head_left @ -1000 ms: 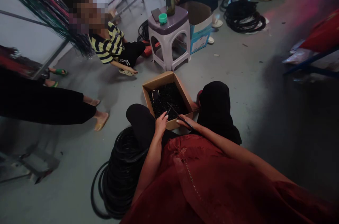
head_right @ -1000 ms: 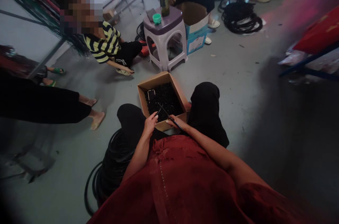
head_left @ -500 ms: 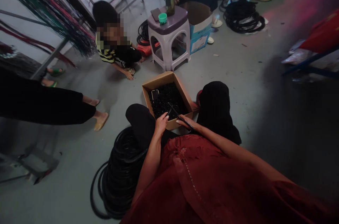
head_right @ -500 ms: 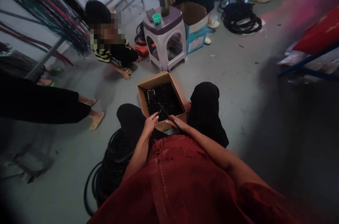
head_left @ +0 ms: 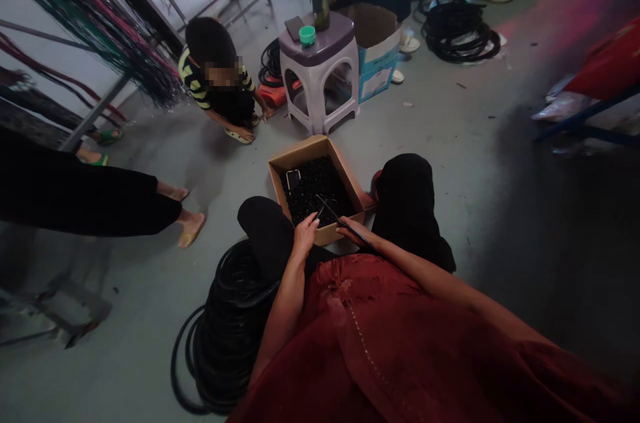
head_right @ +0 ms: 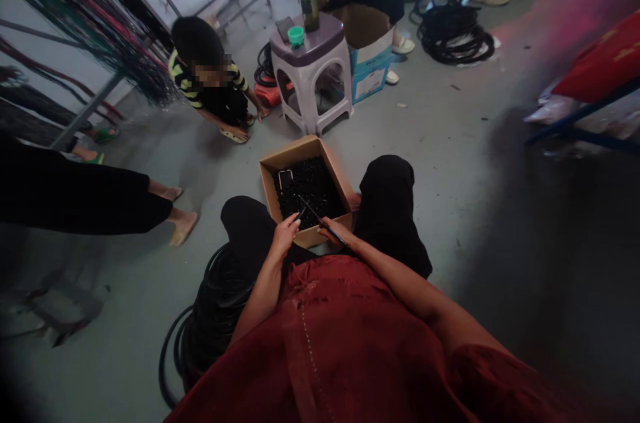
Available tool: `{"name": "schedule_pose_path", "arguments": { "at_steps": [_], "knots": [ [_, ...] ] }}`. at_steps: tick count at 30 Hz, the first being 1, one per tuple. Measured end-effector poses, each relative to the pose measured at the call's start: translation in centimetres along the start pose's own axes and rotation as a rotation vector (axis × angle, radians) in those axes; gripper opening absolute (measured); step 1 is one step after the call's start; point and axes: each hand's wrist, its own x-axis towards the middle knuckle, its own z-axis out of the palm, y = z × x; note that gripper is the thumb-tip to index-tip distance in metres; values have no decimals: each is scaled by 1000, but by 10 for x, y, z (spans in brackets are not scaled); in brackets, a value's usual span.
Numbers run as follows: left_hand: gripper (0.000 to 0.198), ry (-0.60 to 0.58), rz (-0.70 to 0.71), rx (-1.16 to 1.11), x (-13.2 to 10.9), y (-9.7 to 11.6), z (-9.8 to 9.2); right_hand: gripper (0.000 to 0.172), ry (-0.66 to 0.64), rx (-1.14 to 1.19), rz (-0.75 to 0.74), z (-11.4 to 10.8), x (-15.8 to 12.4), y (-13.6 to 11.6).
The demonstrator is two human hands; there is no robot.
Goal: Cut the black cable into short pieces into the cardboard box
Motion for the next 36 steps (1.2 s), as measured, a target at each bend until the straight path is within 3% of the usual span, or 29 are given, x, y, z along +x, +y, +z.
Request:
{"name": "schedule_pose_path", "arguments": {
  "at_steps": [15,22,30,36],
  "knots": [
    [44,-7,-16,38,-1,-2,0,8,55,-138,89,5,1,3],
    [41,23,12,80,-6,0,1,8,43,-182,38,7,-5,-6],
    [45,25,45,114,-13,-1,0,18,25,-179,71,19,10,25],
    [43,21,39,162,-21,-3,1,18,29,-136,80,20,15,26]
  ]
}}
